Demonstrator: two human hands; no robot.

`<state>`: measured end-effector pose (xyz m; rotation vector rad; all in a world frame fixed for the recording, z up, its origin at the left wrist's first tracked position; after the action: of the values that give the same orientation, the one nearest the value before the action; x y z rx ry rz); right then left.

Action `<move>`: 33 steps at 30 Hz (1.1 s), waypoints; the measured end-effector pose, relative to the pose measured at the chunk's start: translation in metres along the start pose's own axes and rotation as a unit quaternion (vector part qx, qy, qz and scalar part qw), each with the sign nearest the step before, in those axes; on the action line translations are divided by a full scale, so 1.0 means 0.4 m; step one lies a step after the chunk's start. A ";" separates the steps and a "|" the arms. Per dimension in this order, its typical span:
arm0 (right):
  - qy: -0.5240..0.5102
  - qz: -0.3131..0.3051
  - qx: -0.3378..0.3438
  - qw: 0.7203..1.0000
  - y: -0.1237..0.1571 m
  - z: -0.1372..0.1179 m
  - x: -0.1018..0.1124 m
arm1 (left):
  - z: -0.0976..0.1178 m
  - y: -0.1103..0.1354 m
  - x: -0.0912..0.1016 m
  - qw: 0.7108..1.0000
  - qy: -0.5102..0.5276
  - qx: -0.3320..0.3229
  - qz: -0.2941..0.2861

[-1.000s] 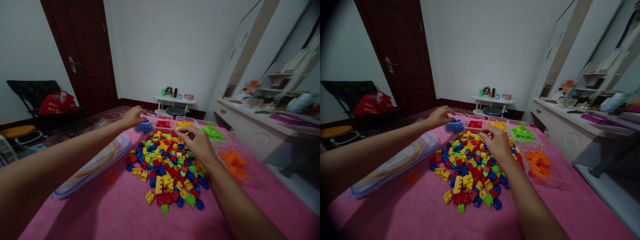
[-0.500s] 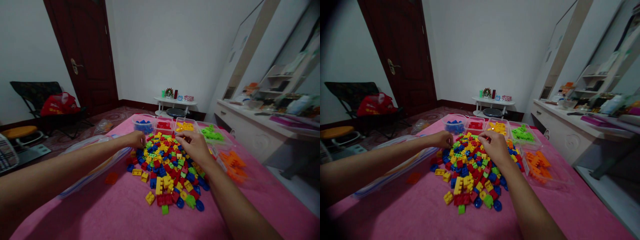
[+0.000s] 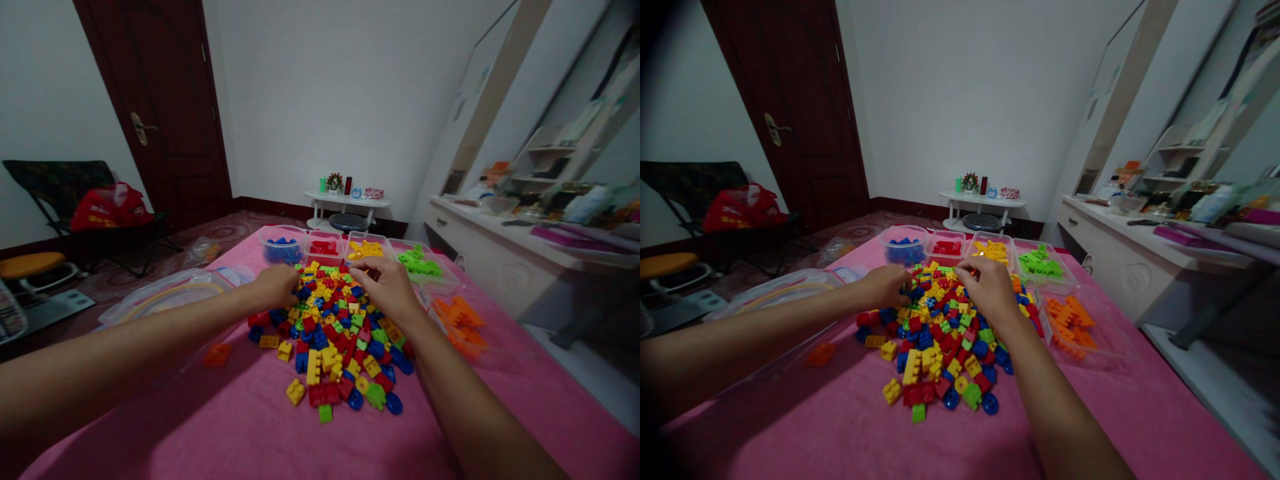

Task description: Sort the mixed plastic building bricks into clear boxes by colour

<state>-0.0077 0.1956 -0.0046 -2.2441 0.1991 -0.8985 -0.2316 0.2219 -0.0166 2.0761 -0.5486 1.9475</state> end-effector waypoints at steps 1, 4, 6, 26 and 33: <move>0.010 -0.002 -0.005 1.000 0.000 0.008 -0.001 | -0.002 0.001 -0.001 1.000 0.001 0.005 0.007; 0.082 -0.047 -0.026 0.995 0.003 0.040 -0.006 | -0.015 -0.006 0.007 0.998 0.045 0.018 0.027; 0.150 -0.108 -0.045 0.982 0.011 0.063 -0.013 | -0.020 -0.014 0.015 0.990 0.138 0.030 0.016; -0.080 -0.052 -0.049 0.994 0.004 -0.061 -0.019 | 0.115 0.004 -0.009 0.421 0.866 0.086 -0.258; -0.073 0.036 -0.040 0.996 -0.007 -0.035 0.002 | 0.064 -0.076 0.035 0.576 0.795 0.178 -0.071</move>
<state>-0.0165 0.1895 0.0048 -2.3500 0.2503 -0.6981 -0.1948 0.2372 -0.0022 -0.2482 0.4538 2.8141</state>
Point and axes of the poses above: each hand's wrist, its own y-axis away from the middle knuckle, its own x-axis out of the back of the hand, z = x × y, the point moved 1 cm from there along -y, towards the middle knuckle, and after that the axes turned 3 degrees about z, right-handed, at the moved point
